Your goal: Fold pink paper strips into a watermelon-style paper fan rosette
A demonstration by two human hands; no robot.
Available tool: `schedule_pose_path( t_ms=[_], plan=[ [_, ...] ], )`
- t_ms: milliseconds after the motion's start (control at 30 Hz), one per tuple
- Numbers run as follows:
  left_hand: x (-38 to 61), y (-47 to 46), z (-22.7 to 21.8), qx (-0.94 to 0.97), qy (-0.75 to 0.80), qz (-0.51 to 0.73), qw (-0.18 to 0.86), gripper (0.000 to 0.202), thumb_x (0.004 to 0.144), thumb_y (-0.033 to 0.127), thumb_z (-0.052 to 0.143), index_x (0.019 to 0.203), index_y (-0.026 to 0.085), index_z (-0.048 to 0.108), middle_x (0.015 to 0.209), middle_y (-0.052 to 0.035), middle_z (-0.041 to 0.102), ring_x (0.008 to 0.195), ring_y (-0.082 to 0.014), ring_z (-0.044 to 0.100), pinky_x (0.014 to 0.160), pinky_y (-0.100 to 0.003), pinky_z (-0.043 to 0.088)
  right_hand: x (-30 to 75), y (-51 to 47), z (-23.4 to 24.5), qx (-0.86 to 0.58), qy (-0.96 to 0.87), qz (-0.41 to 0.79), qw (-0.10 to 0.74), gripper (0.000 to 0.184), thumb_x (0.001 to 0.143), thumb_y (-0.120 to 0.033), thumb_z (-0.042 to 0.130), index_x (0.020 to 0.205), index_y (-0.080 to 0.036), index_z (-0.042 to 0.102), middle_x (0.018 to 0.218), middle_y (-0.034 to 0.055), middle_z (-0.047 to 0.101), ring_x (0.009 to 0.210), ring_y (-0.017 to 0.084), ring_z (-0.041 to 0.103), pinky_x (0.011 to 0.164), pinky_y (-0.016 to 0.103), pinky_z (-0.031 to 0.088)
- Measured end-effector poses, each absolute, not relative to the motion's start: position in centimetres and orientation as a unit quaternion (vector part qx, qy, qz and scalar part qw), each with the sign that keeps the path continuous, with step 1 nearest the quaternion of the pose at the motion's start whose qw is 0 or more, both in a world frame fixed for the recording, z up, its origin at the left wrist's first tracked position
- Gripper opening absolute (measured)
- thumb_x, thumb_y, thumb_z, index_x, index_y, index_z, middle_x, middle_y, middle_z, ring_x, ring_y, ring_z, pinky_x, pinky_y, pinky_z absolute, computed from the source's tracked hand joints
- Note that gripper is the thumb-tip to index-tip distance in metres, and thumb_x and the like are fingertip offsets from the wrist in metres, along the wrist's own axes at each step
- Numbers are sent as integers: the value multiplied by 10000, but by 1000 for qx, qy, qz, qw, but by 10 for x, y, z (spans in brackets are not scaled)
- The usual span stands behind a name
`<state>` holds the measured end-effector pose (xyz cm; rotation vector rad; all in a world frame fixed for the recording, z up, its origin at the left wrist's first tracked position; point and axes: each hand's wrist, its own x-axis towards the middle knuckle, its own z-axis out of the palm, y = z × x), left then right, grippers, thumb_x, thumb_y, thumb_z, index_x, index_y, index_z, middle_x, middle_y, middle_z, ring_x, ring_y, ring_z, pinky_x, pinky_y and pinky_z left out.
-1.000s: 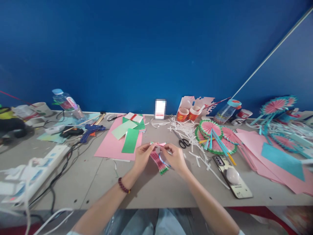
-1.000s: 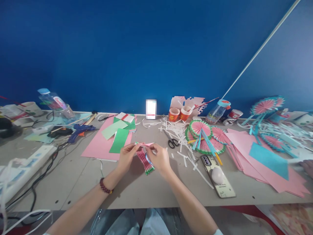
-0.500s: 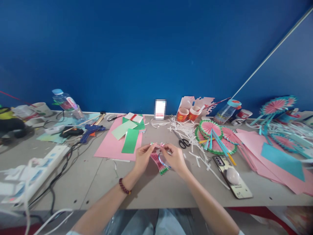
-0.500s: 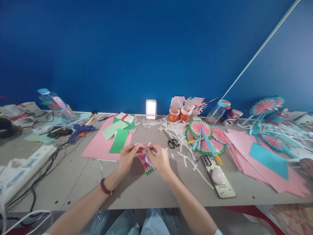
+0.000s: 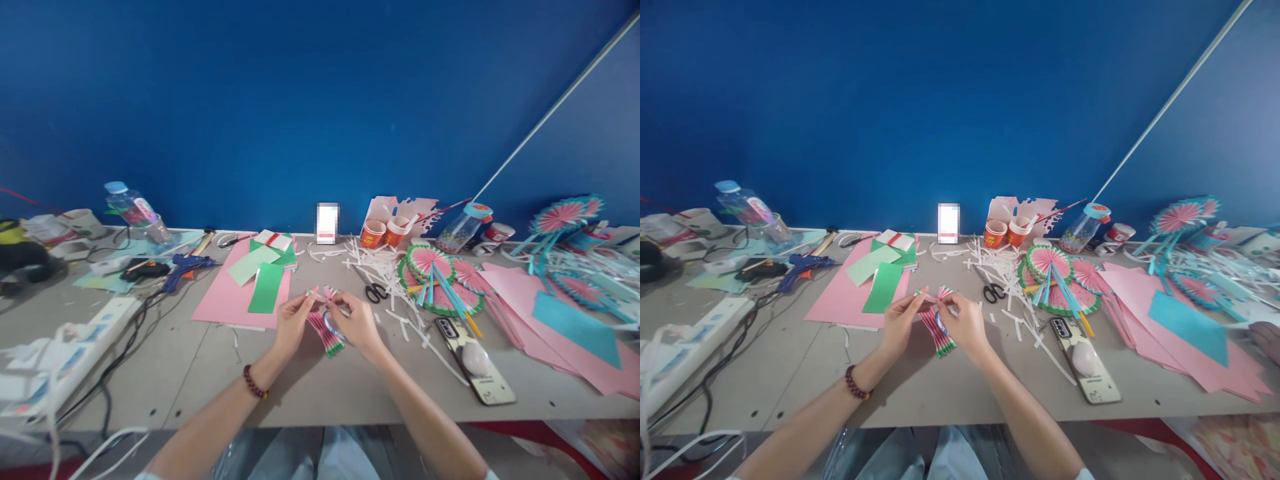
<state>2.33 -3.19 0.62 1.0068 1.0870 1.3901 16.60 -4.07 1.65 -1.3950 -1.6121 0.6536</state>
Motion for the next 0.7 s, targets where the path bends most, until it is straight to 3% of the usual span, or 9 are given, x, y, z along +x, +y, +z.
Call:
schedule_pose_path(
  t_ms=[200, 433, 700],
  plan=[
    [20, -26, 4, 425, 440, 587, 530, 342, 683, 424, 718, 902, 163, 751, 813, -65, 744, 721, -188, 668, 744, -322, 536, 168, -42, 16, -559, -671, 243, 423, 194, 818, -306, 511, 746, -185, 644, 670, 5, 662, 545, 123, 522, 554, 225, 377],
    [20, -23, 5, 511, 371, 536, 561, 275, 644, 327, 760, 874, 177, 750, 1017, -87, 722, 1027, -262, 626, 929, -368, 464, 169, -43, 16, -555, -671, 232, 434, 188, 821, -301, 499, 759, -184, 633, 676, 1, 655, 530, 115, 496, 540, 220, 363],
    [20, -22, 0, 516, 462, 524, 495, 232, 693, 361, 713, 807, 163, 753, 804, -63, 741, 791, -218, 668, 722, -292, 512, 167, -45, 17, -542, -689, 217, 430, 206, 839, -294, 473, 785, -193, 644, 704, 16, 661, 579, 133, 545, 599, 231, 410]
  ],
)
